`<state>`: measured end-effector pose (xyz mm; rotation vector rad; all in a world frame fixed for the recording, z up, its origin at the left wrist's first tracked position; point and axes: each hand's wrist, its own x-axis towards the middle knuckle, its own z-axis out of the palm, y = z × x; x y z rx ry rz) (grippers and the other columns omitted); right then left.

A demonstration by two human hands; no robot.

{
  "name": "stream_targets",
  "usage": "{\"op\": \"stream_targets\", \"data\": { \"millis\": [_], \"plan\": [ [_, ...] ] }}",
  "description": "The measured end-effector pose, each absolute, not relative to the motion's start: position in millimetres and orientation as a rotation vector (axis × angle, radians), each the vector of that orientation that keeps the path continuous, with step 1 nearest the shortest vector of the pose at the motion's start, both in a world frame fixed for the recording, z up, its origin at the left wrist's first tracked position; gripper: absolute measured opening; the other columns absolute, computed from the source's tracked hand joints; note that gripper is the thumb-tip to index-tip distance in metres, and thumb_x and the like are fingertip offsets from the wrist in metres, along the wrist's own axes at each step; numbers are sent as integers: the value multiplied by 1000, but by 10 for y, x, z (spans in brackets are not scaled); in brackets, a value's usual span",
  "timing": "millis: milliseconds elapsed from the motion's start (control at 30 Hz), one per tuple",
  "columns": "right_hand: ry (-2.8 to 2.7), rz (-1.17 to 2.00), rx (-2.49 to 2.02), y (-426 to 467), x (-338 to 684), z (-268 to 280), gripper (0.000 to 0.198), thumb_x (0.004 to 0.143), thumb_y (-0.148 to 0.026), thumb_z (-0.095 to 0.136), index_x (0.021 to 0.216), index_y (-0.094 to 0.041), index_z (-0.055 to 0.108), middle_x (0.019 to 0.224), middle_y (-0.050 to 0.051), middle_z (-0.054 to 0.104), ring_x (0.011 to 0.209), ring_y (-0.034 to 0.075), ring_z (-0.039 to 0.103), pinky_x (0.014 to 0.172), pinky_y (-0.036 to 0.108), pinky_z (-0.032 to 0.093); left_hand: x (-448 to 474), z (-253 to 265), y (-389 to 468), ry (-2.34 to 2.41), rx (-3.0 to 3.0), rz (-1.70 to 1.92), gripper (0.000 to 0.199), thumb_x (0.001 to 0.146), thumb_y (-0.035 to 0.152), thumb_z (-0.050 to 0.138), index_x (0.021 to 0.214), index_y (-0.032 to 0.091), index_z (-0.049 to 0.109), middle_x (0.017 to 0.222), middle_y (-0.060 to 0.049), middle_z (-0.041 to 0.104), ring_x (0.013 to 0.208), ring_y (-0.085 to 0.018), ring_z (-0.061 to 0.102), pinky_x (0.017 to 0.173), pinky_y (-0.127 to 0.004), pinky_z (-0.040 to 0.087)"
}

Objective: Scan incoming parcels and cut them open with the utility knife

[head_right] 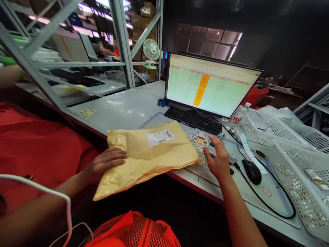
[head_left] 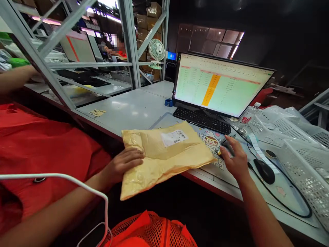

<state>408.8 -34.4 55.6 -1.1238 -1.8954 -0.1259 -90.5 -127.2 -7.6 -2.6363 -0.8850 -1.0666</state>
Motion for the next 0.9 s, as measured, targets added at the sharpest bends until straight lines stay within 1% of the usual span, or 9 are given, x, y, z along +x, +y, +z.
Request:
{"op": "stream_targets", "data": {
  "millis": [133, 233, 367, 500, 600, 667, 733, 833, 900],
  "plan": [
    [-2083, 51, -997, -269, 3535, 601, 49, 109, -48, 54, 154, -29, 58, 152, 10, 61, 142, 32, 57, 121, 59, 45, -721, -306, -1288, -799, -2723, -984, 47, 107, 30, 60, 153, 25, 53, 143, -14, 71, 140, -26, 62, 125, -46, 44],
    [-2297, 167, -1000, -133, 3194, 441, 59, 107, -59, 54, 160, -34, 51, 170, 6, 44, 159, 37, 36, 128, 65, 31, -722, -339, -1295, -802, -2751, -943, 49, 108, 31, 58, 156, 24, 52, 148, -14, 67, 146, -26, 58, 128, -46, 41],
    [-2431, 280, -1133, -66, 2924, -80, 89, 98, -73, 62, 172, -44, 24, 183, -1, 6, 165, 49, 0, 126, 81, 7, -1064, -360, -1139, -847, -2766, -843, 48, 111, 31, 50, 159, 27, 52, 152, -9, 65, 149, -23, 55, 132, -42, 33],
    [-2323, 272, -1255, -218, 2693, -417, 108, 95, -77, 63, 175, -41, 0, 182, 0, -13, 162, 57, -13, 121, 87, -2, -1679, -261, -638, -1017, -2651, -734, 41, 114, 32, 43, 149, 25, 63, 151, -3, 66, 145, -20, 58, 131, -43, 30],
    [-2333, 292, -1388, -285, 2662, -278, 105, 94, -78, 61, 176, -31, 16, 183, 9, 4, 161, 61, 1, 120, 88, 8, -1915, 125, -254, -1173, -2594, -587, 51, 117, 35, 30, 133, 11, 72, 132, -2, 76, 123, -18, 70, 116, -39, 48],
    [-2377, 337, -1343, -246, 2863, -46, 90, 98, -74, 57, 171, -28, 33, 179, 11, 24, 161, 53, 21, 124, 79, 21, -1768, 517, -158, -1304, -2466, -646, 56, 116, 37, 32, 119, 4, 77, 106, 1, 81, 100, -17, 76, 103, -33, 55],
    [-2295, 289, -1289, -153, 3259, 213, 73, 104, -65, 51, 166, -27, 43, 171, 12, 41, 156, 42, 38, 126, 66, 32, -1333, 874, -220, -1441, -2352, -779, 51, 113, 44, 43, 128, 8, 76, 105, 1, 82, 92, -18, 78, 96, -31, 58],
    [-1926, 11, -1591, 30, 4002, 512, 67, 104, -53, 52, 159, -15, 51, 157, 19, 57, 144, 37, 54, 120, 57, 42, -310, 1063, -439, -1542, -2513, -892, 49, 111, 45, 50, 148, 15, 64, 141, -8, 73, 123, -25, 72, 107, -41, 57],
    [-1762, -125, -1961, 138, 4413, 601, 69, 100, -48, 56, 155, -7, 53, 151, 24, 60, 138, 40, 59, 115, 53, 46, 396, 907, -524, -1511, -2668, -739, 54, 107, 48, 59, 151, 18, 62, 154, -12, 63, 142, -32, 60, 122, -51, 47]
  ]
}}
